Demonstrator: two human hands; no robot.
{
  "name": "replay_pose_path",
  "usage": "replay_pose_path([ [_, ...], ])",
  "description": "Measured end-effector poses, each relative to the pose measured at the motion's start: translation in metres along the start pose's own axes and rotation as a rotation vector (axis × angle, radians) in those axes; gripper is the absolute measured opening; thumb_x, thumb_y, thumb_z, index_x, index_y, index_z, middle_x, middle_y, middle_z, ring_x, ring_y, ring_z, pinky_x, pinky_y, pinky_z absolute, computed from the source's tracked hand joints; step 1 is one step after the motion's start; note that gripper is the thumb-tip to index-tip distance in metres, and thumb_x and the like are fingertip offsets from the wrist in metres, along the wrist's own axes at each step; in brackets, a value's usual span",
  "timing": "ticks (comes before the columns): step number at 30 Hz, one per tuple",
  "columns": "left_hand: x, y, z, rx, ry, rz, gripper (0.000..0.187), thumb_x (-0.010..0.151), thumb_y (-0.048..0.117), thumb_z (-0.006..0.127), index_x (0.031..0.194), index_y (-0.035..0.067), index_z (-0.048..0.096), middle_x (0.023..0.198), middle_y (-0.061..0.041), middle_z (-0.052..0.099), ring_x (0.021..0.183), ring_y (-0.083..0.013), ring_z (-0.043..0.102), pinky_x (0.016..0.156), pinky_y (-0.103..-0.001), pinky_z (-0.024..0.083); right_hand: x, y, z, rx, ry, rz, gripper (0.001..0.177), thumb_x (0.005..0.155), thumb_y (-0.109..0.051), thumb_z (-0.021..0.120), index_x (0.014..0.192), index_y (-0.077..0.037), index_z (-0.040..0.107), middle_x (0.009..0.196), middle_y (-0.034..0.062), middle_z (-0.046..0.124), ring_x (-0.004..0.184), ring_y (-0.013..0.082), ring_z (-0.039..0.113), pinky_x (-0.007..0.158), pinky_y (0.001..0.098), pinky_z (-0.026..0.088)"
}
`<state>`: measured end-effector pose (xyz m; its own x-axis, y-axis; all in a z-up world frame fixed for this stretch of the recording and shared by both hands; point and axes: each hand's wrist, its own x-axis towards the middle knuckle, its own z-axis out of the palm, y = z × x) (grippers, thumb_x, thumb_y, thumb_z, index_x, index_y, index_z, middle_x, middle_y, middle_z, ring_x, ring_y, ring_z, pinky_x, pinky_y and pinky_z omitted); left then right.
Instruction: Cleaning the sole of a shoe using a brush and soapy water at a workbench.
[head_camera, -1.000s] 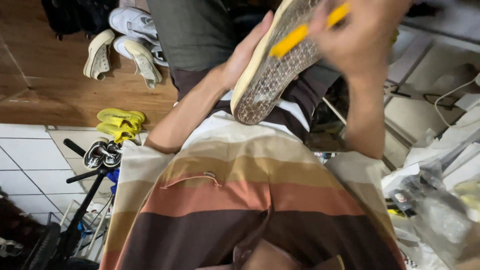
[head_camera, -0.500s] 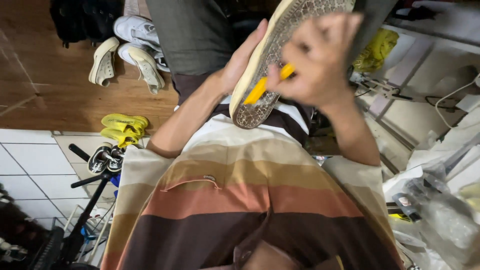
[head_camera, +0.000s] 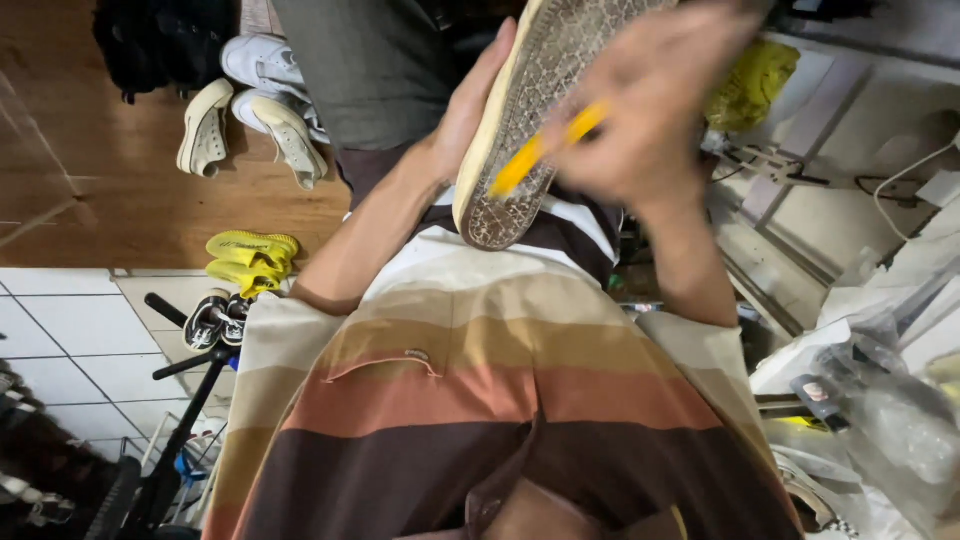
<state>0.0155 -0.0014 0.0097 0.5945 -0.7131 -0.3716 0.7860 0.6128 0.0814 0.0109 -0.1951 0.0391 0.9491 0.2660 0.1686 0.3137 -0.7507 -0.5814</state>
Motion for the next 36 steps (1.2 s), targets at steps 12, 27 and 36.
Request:
replay_pose_path([
  [12,0.005,-0.003,-0.002,-0.102,0.038,-0.125,0.055,0.083,0.051,0.051,0.100,0.000,0.063,0.094,-0.021,0.068,0.084,-0.0265,0.066,0.079,-0.036,0.054,0.008,-0.009,-0.010,-0.120,0.010,-0.464,0.029,0.081,-0.026,0.054,0.060,-0.009,0.044,0.069,0.0044,0.046,0.082,0.0222,0.037,0.075,0.0392,0.026],
  [27,0.002,-0.004,-0.002,-0.018,0.102,-0.096,0.054,0.082,0.051,0.052,0.103,0.002,0.063,0.089,-0.017,0.069,0.076,-0.0247,0.066,0.070,-0.034,0.054,-0.007,-0.023,-0.015,-0.089,0.065,-0.349,0.019,0.063,-0.014,0.059,0.056,-0.007,0.043,0.072,0.0092,0.048,0.085,0.0347,0.044,0.080,0.0459,0.030],
  [36,0.002,-0.002,0.004,0.018,0.069,-0.187,0.052,0.082,0.053,0.050,0.083,0.002,0.065,0.070,-0.013,0.066,0.057,-0.0208,0.062,0.050,-0.029,0.048,0.003,-0.022,-0.006,-0.138,0.056,-0.403,0.021,0.066,-0.022,0.063,0.058,-0.008,0.050,0.069,0.0080,0.052,0.082,0.0321,0.051,0.078,0.0440,0.032],
])
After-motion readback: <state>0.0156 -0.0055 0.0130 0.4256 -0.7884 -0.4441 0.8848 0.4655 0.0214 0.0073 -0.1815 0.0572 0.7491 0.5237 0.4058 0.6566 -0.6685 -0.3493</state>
